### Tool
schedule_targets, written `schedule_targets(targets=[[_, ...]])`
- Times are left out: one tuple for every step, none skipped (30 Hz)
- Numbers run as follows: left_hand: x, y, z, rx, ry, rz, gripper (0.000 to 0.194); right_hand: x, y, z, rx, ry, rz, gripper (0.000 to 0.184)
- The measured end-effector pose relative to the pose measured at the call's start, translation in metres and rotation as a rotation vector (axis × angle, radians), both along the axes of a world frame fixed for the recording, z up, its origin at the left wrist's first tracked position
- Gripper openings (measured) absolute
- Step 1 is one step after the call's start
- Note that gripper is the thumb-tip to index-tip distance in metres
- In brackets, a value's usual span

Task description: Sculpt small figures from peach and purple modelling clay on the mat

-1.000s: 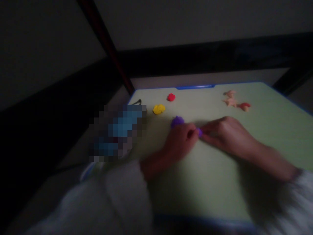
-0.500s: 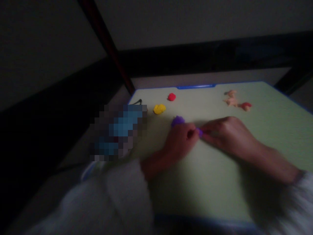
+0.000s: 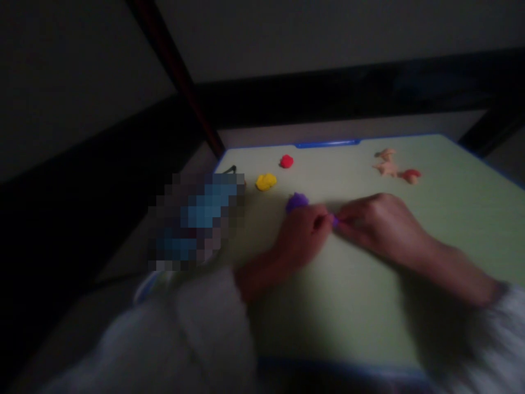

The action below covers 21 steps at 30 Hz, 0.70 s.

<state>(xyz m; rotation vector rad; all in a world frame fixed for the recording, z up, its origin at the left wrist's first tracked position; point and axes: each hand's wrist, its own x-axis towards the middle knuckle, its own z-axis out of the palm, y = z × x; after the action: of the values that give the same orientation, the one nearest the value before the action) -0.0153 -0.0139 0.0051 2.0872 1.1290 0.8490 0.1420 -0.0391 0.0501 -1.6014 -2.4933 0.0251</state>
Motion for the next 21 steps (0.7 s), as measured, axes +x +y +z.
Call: schedule_targets(targets=[[0.0, 0.0, 0.0, -0.001, 0.0, -0.002, 0.027, 0.0, 0.0, -0.001, 0.008, -0.006, 0.001, 0.024], [0.0, 0.0, 0.0, -0.003, 0.0, -0.003, 0.027, 0.0, 0.0, -0.001, 0.014, -0.012, 0.006, 0.024], [0.0, 0.0, 0.0, -0.007, 0.002, -0.005, 0.027, 0.0, 0.0, -0.002, 0.02, -0.019, 0.012, 0.023], [0.0, 0.0, -0.001, -0.01, 0.004, -0.008, 0.026, 0.001, 0.0, -0.003, 0.027, -0.026, 0.018, 0.024], [0.0, 0.0, -0.001, -0.012, 0.007, -0.01, 0.026, 0.001, 0.001, -0.003, 0.037, -0.031, 0.023, 0.024], [0.0, 0.0, -0.001, -0.012, 0.009, -0.01, 0.026, 0.001, 0.001, -0.004, 0.047, -0.032, 0.028, 0.023], [0.0, 0.0, 0.0, -0.011, 0.01, -0.008, 0.025, 0.001, 0.001, -0.004, 0.06, -0.034, 0.031, 0.024], [0.0, 0.0, 0.0, -0.008, 0.009, -0.005, 0.025, 0.001, 0.001, -0.005, 0.07, -0.038, 0.034, 0.024], [0.0, 0.0, 0.0, -0.005, 0.006, -0.001, 0.025, 0.001, 0.001, -0.005, 0.075, -0.041, 0.037, 0.024], [0.0, 0.0, 0.001, -0.005, 0.0, 0.003, 0.026, 0.001, 0.001, -0.005, 0.073, -0.04, 0.039, 0.025], [0.0, 0.0, 0.002, -0.012, -0.012, 0.007, 0.026, 0.0, 0.001, -0.005, 0.066, -0.033, 0.034, 0.025], [0.001, 0.0, 0.002, -0.029, -0.031, 0.01, 0.027, 0.0, 0.001, -0.005, 0.056, -0.015, 0.019, 0.026], [0.001, 0.0, 0.003, -0.056, -0.061, 0.01, 0.027, 0.0, 0.002, -0.006, 0.043, 0.018, -0.005, 0.026], [0.001, 0.0, 0.003, -0.091, -0.101, 0.009, 0.027, 0.001, 0.003, -0.007, 0.033, 0.063, -0.035, 0.025], [0.001, 0.001, 0.003, -0.129, -0.148, 0.008, 0.026, 0.001, 0.004, -0.008, 0.028, 0.117, -0.069, 0.024], [0.002, 0.001, 0.003, -0.165, -0.195, 0.006, 0.024, 0.001, 0.005, -0.009, 0.028, 0.174, -0.104, 0.023], [0.002, 0.002, 0.002, -0.196, -0.24, 0.006, 0.022, 0.001, 0.005, -0.01, 0.032, 0.227, -0.131, 0.022], [0.003, 0.002, 0.001, -0.22, -0.279, 0.007, 0.02, 0.001, 0.006, -0.011, 0.04, 0.268, -0.15, 0.02], [0.003, 0.003, 0.001, -0.238, -0.307, 0.012, 0.018, 0.001, 0.007, -0.012, 0.045, 0.293, -0.159, 0.02], [0.003, 0.003, 0.0, -0.251, -0.325, 0.02, 0.017, 0.001, 0.007, -0.012, 0.047, 0.302, -0.161, 0.02], [0.004, 0.004, 0.0, -0.26, -0.336, 0.031, 0.017, 0.001, 0.007, -0.013, 0.047, 0.296, -0.156, 0.02]])
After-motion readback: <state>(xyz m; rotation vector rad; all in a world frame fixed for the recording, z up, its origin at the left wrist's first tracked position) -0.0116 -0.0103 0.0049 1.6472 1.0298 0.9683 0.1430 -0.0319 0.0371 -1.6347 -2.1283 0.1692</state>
